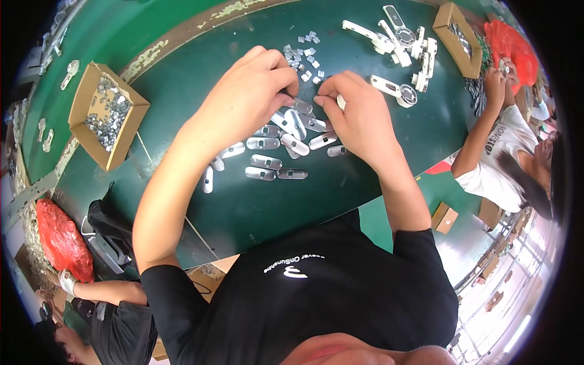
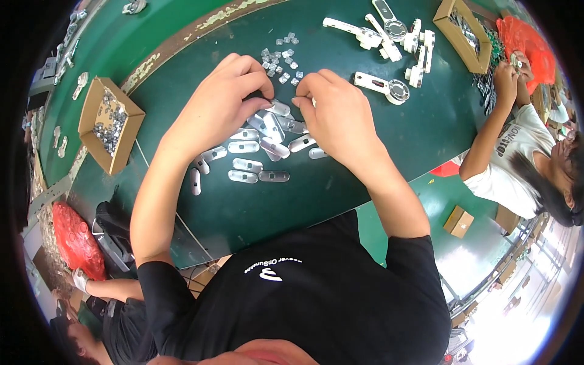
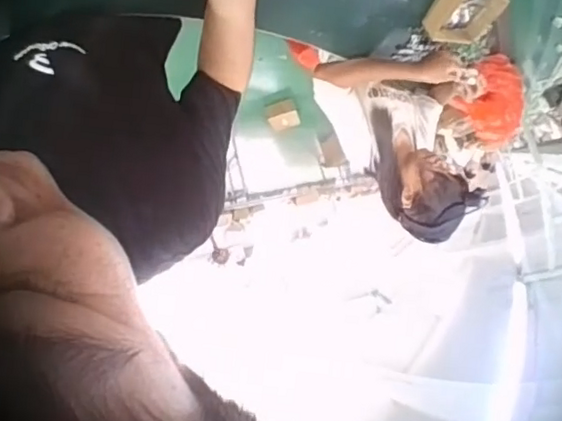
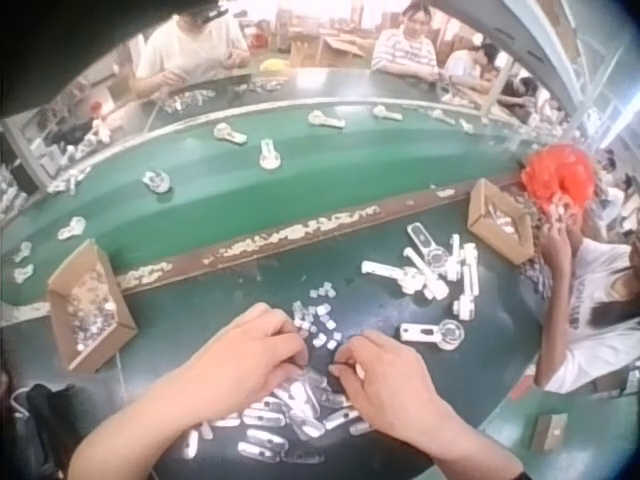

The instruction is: The person assembles hardware units by hand, taking metal plates and plastic housings from cardboard containers and a parts box and joining them with screws.

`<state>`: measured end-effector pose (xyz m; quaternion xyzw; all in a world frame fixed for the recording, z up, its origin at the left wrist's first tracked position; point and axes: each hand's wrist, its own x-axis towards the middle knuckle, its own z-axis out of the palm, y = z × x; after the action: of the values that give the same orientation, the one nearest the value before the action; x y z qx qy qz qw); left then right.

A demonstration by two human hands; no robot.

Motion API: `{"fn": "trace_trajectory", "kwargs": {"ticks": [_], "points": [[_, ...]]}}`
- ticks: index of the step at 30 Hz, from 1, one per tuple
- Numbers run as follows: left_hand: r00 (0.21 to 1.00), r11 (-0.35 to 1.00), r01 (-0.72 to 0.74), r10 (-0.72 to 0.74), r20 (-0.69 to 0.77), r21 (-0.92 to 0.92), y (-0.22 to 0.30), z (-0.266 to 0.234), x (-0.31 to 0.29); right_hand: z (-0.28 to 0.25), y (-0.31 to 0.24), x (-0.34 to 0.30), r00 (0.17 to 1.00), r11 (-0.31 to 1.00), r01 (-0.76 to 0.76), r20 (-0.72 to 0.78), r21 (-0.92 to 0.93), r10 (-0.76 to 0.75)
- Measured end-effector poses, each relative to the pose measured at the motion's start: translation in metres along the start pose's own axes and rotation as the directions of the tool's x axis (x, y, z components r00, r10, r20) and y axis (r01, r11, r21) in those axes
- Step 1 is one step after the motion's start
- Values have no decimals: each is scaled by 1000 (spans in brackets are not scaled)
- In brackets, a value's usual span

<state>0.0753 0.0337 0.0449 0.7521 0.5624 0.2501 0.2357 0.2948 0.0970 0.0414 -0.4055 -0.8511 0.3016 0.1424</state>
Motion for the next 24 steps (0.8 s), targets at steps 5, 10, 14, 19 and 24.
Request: {"fn": "trace_trajectory", "kwargs": {"ticks": [5,10,14,19,24], "points": [[996,998,63,-65,-67,-28,-1,-4,-11,-2,-2,4,998,997,63,-26,34,-62],[959,956,146,-200,-201,-253,3,-9,-16,-12,-25,9,965,953,240,-151,188,-213],[938,878,196,-297,-177,-437,9,-12,-19,4,-32,23,912,919,390,-161,49,-378],[930,802,233,-349,-115,-550,5,-19,-26,3,-45,28,969,955,243,-73,169,-234],[924,401,107,-378,-58,-910,-5,-18,-28,-6,-49,36,985,932,162,-2,325,-171]]}}
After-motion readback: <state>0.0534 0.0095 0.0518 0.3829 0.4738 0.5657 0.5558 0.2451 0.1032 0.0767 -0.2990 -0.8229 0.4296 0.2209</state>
